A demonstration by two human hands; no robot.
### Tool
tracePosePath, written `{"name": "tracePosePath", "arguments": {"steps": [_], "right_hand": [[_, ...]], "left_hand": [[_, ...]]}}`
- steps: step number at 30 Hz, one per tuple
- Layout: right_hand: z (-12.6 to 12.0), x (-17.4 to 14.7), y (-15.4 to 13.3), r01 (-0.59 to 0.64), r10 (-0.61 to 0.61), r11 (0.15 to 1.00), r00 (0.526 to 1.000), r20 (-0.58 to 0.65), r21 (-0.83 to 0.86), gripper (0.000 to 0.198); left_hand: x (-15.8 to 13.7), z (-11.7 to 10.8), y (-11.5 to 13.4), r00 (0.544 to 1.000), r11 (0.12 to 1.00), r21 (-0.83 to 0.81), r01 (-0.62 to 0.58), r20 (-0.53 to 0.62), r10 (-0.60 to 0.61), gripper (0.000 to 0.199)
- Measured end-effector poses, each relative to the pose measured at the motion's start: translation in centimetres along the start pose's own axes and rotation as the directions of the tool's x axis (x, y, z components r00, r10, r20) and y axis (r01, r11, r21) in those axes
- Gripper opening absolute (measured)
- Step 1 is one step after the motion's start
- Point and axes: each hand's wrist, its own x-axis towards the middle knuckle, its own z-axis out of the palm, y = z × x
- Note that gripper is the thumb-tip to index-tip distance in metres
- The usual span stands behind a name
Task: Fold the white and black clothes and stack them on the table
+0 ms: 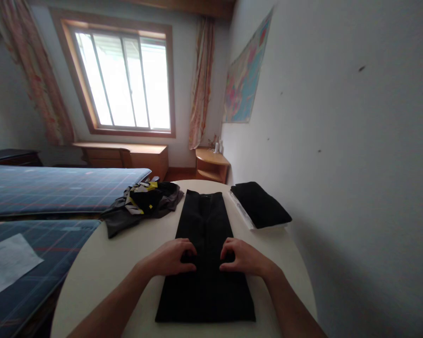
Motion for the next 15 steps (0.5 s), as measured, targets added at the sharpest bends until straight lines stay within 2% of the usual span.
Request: {"name": "tracePosePath", "arguments": {"steps": [4,9,15], "right_hand": [[0.2,-0.2,0.0,-0.062,0.06,0.998,0.994,0.095,0.024,0.029],[0.1,-0.5,-0.6,-0.144,0.137,0.989,0.976,0.168,0.029,0.031],[-0.1,-0.8,-1.0,-0.044,0.026,0.995,0.983,0.184,0.095,0.015]], "left_hand": [[-0.1,0.0,0.5,0.992,0.999,-0.008,0.043,0.115,-0.042,0.033],[-0.3,0.1,1.0,0.986,0.996,0.037,0.083,0.144,-0.087,0.032],[-0.6,-0.6,0.9,0.987,0.998,-0.054,0.04,0.158,-0.031,0.019]]}}
